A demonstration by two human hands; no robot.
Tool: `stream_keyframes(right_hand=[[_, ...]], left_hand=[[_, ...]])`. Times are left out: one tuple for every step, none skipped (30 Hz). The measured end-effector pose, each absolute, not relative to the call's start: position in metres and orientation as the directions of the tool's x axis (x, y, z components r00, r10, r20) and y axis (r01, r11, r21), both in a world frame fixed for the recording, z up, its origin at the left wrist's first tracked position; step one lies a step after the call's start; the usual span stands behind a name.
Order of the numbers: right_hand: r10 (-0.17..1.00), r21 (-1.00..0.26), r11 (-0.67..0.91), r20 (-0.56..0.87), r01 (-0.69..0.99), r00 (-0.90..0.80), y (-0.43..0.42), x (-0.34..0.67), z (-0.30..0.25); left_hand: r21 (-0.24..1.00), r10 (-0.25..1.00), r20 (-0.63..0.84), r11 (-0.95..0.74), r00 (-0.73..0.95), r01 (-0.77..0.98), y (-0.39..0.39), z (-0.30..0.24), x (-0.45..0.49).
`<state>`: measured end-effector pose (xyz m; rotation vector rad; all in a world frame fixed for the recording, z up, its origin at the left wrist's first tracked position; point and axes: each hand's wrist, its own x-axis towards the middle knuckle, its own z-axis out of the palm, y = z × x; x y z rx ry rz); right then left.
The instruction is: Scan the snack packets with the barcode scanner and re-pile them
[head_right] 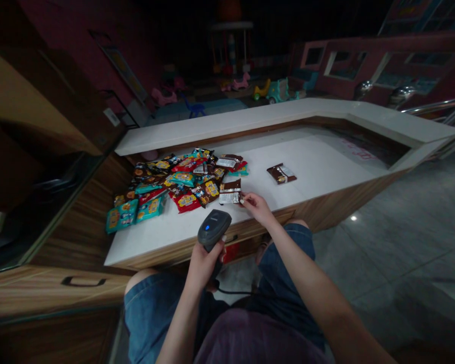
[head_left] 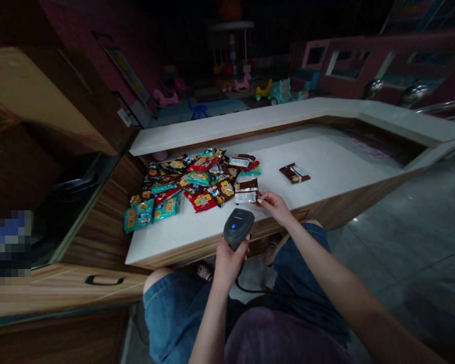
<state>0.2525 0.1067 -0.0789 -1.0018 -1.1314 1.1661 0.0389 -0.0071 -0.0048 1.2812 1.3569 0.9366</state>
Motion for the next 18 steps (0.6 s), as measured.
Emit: stream_keyframes(right_hand=[[0.991, -0.98, 0.132, 0.129, -0.148, 0.034, 0.1065, 0.2529, -0.0794], [0.991, -0.982, 0.13, 0.126, -0.138, 0.032, 0.1063, 0.2534, -0.0801], [0.991, -0.983, 0.13, 0.126, -0.133, 0.033, 0.1062, 0.2538, -0.081], [0.991, -0.983, 0.131, 0.128, -0.131, 0.037, 0.1061, 0.2541, -0.0821], [0.991, -0.982, 0.135, 0.13, -0.132, 0.044, 0.1061, 0.2545, -0.0832], [0.99, -0.982, 0.138, 0.132, -0.132, 0.052, 0.1062, 0.2548, -0.0843], [0.989, -0.982, 0.14, 0.133, -0.129, 0.06, 0.1063, 0.2551, -0.0854], [0.989, -0.982, 0.141, 0.133, -0.126, 0.066, 0.1065, 0.2554, -0.0862], [0.989, -0.982, 0.14, 0.132, -0.123, 0.068, 0.1068, 0.2557, -0.0869], [0.989, -0.982, 0.14, 0.132, -0.124, 0.07, 0.1071, 0.2559, -0.0874], [0.988, -0.981, 0.143, 0.135, -0.13, 0.069, 0.1075, 0.256, -0.0876], [0.988, -0.979, 0.147, 0.139, -0.141, 0.065, 0.1078, 0.2559, -0.0877], [0.988, -0.976, 0.151, 0.144, -0.156, 0.057, 0.108, 0.2556, -0.0878], [0.988, -0.972, 0.155, 0.149, -0.176, 0.048, 0.1082, 0.2549, -0.0879], [0.988, -0.968, 0.157, 0.153, -0.197, 0.039, 0.1082, 0.254, -0.088], [0.987, -0.963, 0.159, 0.155, -0.217, 0.034, 0.1082, 0.253, -0.0882], [0.986, -0.958, 0.164, 0.157, -0.234, 0.048, 0.1082, 0.2522, -0.0884], [0.984, -0.952, 0.175, 0.159, -0.251, 0.083, 0.1083, 0.2521, -0.0885]], left_hand=[[0.967, 0.985, -0.16, 0.143, 0.068, 0.209, -0.0068, -0.0052, 0.0399], [0.966, 0.984, -0.165, 0.147, 0.069, 0.213, -0.0065, -0.0055, 0.0408], [0.965, 0.984, -0.167, 0.149, 0.066, 0.215, -0.0063, -0.0057, 0.0415], [0.965, 0.984, -0.166, 0.149, 0.063, 0.218, -0.0062, -0.0059, 0.0421], [0.964, 0.984, -0.165, 0.148, 0.061, 0.22, -0.0062, -0.0061, 0.0425], [0.964, 0.984, -0.165, 0.148, 0.062, 0.221, -0.0062, -0.0064, 0.0426], [0.964, 0.984, -0.167, 0.149, 0.063, 0.222, -0.0063, -0.0067, 0.0426], [0.963, 0.984, -0.169, 0.152, 0.062, 0.222, -0.0063, -0.0072, 0.0424], [0.962, 0.983, -0.173, 0.155, 0.06, 0.224, -0.0064, -0.0078, 0.0421], [0.961, 0.983, -0.177, 0.16, 0.057, 0.225, -0.0065, -0.0084, 0.0418], [0.96, 0.982, -0.18, 0.163, 0.054, 0.227, -0.0066, -0.0091, 0.0415], [0.96, 0.982, -0.181, 0.165, 0.052, 0.227, -0.0067, -0.0098, 0.0413], [0.96, 0.983, -0.179, 0.164, 0.048, 0.226, -0.0069, -0.0104, 0.0412], [0.961, 0.983, -0.177, 0.162, 0.048, 0.223, -0.007, -0.0109, 0.041], [0.963, 0.984, -0.174, 0.16, 0.045, 0.219, -0.0072, -0.0112, 0.0409], [0.964, 0.984, -0.171, 0.158, 0.042, 0.214, -0.0074, -0.0114, 0.0406], [0.965, 0.985, -0.169, 0.157, 0.039, 0.211, -0.0077, -0.0113, 0.0402], [0.965, 0.985, -0.169, 0.157, 0.039, 0.209, -0.008, -0.0111, 0.0396]])
